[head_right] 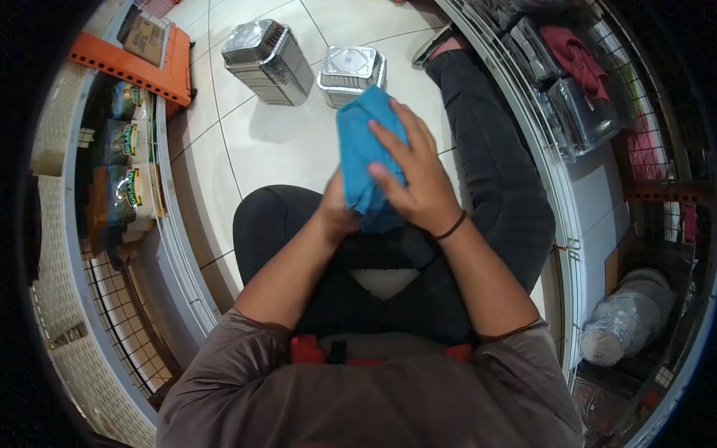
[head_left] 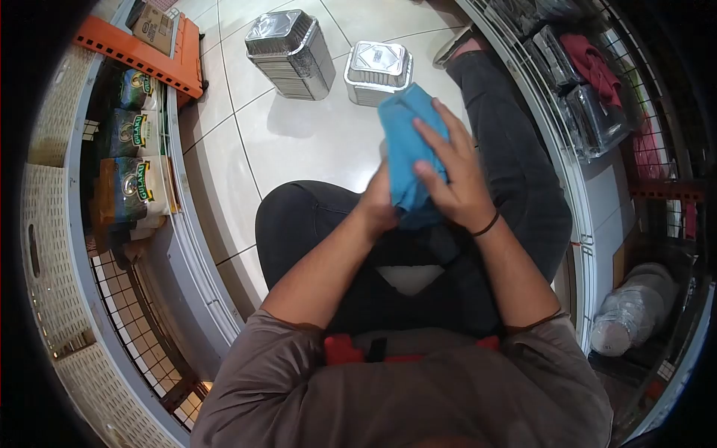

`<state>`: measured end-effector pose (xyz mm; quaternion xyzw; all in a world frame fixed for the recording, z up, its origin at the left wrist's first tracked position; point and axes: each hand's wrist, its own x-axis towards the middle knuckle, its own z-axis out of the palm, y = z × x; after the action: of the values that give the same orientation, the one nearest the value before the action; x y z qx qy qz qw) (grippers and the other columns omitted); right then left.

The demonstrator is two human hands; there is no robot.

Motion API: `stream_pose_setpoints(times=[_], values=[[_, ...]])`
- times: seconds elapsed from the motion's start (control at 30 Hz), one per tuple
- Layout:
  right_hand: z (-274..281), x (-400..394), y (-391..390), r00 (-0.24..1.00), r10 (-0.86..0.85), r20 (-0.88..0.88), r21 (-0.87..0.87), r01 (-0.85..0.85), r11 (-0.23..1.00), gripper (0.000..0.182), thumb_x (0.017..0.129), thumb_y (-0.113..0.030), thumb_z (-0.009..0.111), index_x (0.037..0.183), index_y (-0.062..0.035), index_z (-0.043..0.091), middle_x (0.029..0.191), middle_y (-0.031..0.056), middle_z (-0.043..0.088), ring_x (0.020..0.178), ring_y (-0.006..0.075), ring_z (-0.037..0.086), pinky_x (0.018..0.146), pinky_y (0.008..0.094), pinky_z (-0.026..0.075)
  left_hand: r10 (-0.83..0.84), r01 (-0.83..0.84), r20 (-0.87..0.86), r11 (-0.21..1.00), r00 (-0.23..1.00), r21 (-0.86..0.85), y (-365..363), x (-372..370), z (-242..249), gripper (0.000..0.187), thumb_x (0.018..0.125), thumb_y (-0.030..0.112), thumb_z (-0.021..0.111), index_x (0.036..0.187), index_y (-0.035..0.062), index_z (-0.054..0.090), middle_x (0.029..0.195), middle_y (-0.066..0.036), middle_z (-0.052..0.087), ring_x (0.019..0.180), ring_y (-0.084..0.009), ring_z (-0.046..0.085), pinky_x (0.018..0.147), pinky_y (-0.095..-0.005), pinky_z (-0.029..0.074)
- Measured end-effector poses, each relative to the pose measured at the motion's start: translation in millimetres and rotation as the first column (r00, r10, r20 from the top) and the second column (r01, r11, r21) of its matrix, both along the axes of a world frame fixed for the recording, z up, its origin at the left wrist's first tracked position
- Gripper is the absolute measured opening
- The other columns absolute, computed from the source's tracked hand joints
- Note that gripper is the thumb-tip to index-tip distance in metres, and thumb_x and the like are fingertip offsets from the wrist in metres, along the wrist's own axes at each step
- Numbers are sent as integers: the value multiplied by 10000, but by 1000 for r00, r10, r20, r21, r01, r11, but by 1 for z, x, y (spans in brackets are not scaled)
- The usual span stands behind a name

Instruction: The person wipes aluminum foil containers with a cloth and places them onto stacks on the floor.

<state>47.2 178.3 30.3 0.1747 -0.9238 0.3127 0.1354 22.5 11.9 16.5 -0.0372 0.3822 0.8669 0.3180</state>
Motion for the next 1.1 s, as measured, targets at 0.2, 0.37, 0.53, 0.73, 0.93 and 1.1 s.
stream_pose_setpoints(times=[0.2,0.37,0.53,0.73,0.93,1.1], values=[[-6,-7,-2,982,-142,128,-512,188,838,575,1082,-330,590,1551,-3,529,1642,224,428,1511,432,406,1238,510,342,-120,-21,-505,964,855,-264,15,4,-10,465,1199,355,358,1486,23,512,1262,-111,670,1084,-167,658,956,-321,537],[-20,-2,-13,975,-211,71,-492,219,843,498,1095,-284,565,1498,10,574,1611,211,464,1468,415,456,1234,472,353,-134,-49,-581,956,803,-288,10,0,-17,453,1208,354,324,1430,19,533,1159,-86,656,979,-136,621,885,-306,521],[-15,-9,1,981,-172,89,-555,192,809,433,1108,-235,535,1456,16,589,1587,203,486,1439,391,485,1224,451,366,-183,41,-578,967,795,-250,14,1,-18,399,1208,334,339,1325,25,564,1058,-63,620,895,-119,564,818,-298,491],[-8,-7,-3,979,-205,0,-457,182,870,382,1102,-216,546,1405,8,612,1569,192,501,1427,368,497,1214,445,376,-116,-16,-542,972,832,-234,13,3,-15,346,1204,324,369,1196,48,579,957,-33,561,810,-109,490,757,-292,447],[-16,-11,4,977,-191,90,-537,209,817,377,1081,-218,585,1391,-6,622,1555,188,513,1425,358,498,1211,439,377,-147,-26,-621,965,770,-260,14,0,-17,325,1200,310,390,1166,54,587,941,-23,550,794,-109,485,747,-282,439],[-8,-8,2,987,-154,33,-497,150,855,369,1091,-223,572,1391,-17,628,1558,185,509,1429,357,492,1220,440,363,-204,14,-600,952,773,-306,9,4,-17,307,1193,289,413,1168,42,593,935,-26,556,788,-114,489,753,-296,445]])
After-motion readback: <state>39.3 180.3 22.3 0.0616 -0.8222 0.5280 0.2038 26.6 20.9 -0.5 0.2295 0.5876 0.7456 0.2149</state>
